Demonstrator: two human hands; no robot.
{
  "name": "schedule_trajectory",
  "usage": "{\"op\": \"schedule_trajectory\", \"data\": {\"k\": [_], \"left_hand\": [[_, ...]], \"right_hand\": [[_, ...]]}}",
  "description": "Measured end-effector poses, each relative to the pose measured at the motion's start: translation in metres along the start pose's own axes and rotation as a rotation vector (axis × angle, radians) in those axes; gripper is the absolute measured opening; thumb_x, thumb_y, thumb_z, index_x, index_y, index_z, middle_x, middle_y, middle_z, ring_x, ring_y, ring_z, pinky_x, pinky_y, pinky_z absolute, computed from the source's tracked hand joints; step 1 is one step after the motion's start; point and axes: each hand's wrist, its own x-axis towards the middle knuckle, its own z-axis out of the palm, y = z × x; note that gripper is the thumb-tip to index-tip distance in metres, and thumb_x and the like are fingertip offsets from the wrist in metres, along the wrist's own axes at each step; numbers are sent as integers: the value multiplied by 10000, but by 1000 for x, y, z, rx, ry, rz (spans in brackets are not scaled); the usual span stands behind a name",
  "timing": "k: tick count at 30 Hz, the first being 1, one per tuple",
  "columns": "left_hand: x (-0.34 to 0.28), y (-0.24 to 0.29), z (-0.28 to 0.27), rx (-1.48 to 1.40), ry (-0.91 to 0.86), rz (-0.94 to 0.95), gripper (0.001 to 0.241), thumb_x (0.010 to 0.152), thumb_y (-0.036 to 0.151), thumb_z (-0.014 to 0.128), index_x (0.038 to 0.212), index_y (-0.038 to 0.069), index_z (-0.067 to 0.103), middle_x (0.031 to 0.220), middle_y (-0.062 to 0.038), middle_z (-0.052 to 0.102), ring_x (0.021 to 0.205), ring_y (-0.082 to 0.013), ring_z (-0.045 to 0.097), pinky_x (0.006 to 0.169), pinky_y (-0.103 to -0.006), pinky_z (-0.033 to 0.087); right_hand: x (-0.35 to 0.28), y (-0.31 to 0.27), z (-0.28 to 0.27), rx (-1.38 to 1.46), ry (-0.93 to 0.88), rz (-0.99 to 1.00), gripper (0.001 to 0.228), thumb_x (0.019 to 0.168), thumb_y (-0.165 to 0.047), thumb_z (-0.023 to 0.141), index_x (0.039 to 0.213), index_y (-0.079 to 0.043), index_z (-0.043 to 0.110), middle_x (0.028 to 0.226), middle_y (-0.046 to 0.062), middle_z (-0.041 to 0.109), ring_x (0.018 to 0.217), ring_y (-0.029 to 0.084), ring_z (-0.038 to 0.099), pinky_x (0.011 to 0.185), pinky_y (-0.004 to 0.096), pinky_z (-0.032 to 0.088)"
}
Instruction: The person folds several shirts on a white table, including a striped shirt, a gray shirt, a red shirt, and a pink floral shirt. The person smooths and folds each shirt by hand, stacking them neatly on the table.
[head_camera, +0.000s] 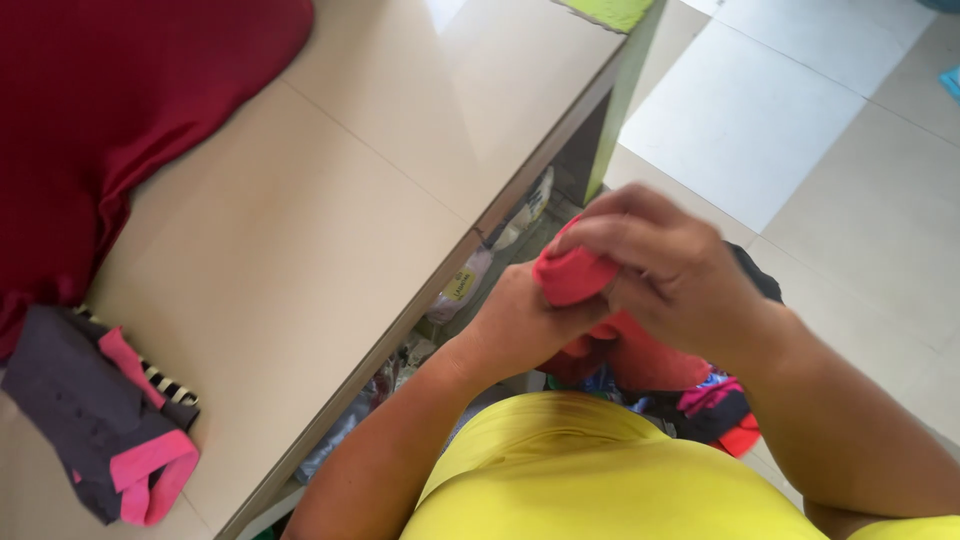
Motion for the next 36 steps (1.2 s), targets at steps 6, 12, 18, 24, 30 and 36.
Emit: {"op": "schedule_trajectory", "data": {"k": [6, 12, 18, 24, 30, 36], "left_hand": [[-32, 8, -43, -121, 389, 180, 400, 996, 112, 712, 1380, 46, 621, 1203, -71, 755, 1082, -96, 689, 922, -272, 579], [-79, 14, -101, -149, 628, 111, 413, 951, 7, 678, 1360, 12, 619, 1154, -35, 752, 1058, -63, 668, 933, -253, 577], [-111, 14, -139, 11, 686, 102, 407, 944, 30, 709, 1341, -1, 628, 1164, -32, 754, 1081, -72, 663, 962, -263, 554], [-179, -7, -197, -134, 891, 406, 467, 1050, 52, 611, 1508, 31, 529, 1327, -60, 647, 1218, -109, 611, 1118, -295, 506], [-290, -2, -263, -741, 1375, 636, 312, 1136, 218, 562, 1393, 47, 609, 1393, -125, 649, 1236, -295, 676, 1015, -439, 603], [-349, -24, -239, 1431, 1525, -42, 609, 831, 172, 705, 1356, -94, 548, 1292, -278, 599, 1154, -486, 595, 999, -534, 493]], "right_hand": [[36, 13, 18, 166, -114, 545, 393, 954, -143, 730, 1335, -113, 634, 978, 90, 710, 817, 192, 682, 711, 318, 576], [39, 42, 40, 196, -673, 542, 388, 904, -247, 776, 1252, -78, 751, 1050, 81, 757, 947, 159, 735, 895, 304, 597], [73, 19, 52, 823, -379, 370, 528, 897, -135, 776, 1345, 69, 584, 1170, 134, 751, 1077, 176, 695, 962, 341, 556], [136, -12, 88, 250, -756, 432, 453, 780, -190, 808, 1213, -102, 707, 886, 35, 854, 795, 120, 771, 750, 289, 612], [138, 54, 115, -158, -796, 691, 475, 801, -333, 851, 1248, -222, 733, 891, 70, 835, 813, 195, 779, 803, 335, 590], [105, 159, 94, -320, -441, 777, 311, 924, -93, 693, 1232, -96, 740, 1021, 154, 795, 909, 278, 771, 846, 406, 612]]}}
